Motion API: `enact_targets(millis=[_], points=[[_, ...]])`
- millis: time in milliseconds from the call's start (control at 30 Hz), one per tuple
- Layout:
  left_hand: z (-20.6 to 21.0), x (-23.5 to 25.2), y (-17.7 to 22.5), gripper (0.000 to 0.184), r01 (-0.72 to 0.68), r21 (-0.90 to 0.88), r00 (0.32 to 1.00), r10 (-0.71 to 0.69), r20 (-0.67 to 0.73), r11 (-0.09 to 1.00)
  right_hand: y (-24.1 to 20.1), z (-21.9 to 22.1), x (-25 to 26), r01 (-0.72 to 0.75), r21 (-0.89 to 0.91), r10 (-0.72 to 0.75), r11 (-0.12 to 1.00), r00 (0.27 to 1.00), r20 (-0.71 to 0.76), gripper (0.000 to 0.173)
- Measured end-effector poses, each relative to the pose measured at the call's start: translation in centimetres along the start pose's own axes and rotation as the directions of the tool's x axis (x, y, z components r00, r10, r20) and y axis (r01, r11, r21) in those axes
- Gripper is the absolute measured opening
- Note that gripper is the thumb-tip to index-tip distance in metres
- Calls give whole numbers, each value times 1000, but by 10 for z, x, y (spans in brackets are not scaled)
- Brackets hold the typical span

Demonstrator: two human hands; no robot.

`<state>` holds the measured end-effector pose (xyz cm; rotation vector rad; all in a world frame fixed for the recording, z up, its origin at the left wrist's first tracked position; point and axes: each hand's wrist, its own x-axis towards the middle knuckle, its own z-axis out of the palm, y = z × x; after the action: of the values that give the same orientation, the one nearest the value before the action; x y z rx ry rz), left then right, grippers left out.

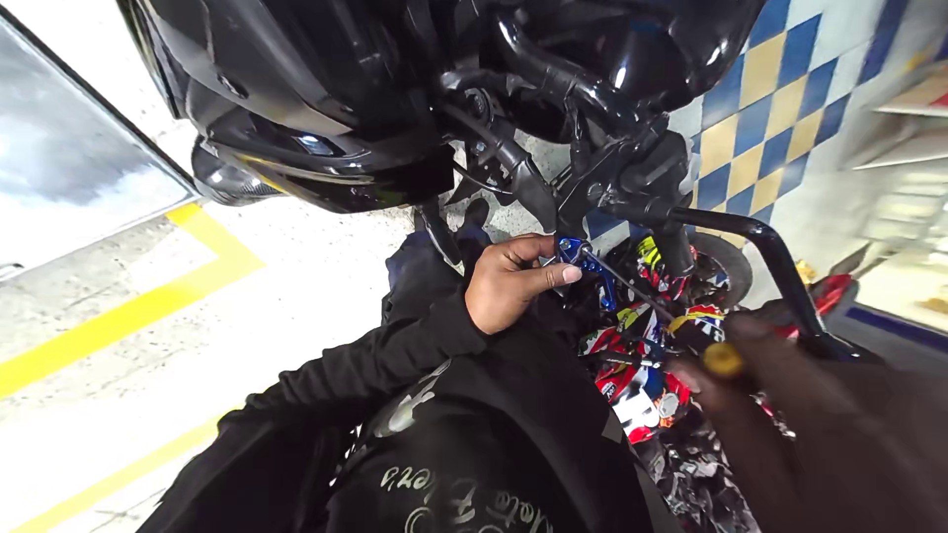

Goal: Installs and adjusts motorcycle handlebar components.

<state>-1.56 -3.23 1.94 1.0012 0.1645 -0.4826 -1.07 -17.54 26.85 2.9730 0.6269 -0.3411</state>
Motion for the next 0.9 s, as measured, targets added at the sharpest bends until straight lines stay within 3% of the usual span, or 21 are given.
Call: enact_targets(millis=[67,133,233,400,533,633,767,900], points=[[-1,-1,0,14,0,-3,1000,0,3,1000,8,10,5,-116,231,122,966,993,-9,29],[-1,-1,1,14,6,-13,1000,-6,3,1000,10,18,7,-144,412,155,900,988,8,26],[-2,-1,1,15,3,-41,1000,-3,11,999,13,18,3,-137,518,152,845,988,13,29],[-3,0,1,16,14,-78,999,-11,41,997,22,10,-6,-48,397,23,916,997,68,45],[-4,0,1,16,31,-107,998,-25,61,994,25,-5,-2,83,266,-152,960,957,249,71],[-6,2,1,15,70,-151,994,-58,88,986,22,-14,2,191,75,-204,979,940,272,64],[-6,5,0,15,122,-236,989,-96,116,964,26,-12,11,164,133,-184,977,970,160,35],[-6,6,0,17,148,-287,985,-113,134,946,33,-24,12,330,91,-342,939,892,294,51]])
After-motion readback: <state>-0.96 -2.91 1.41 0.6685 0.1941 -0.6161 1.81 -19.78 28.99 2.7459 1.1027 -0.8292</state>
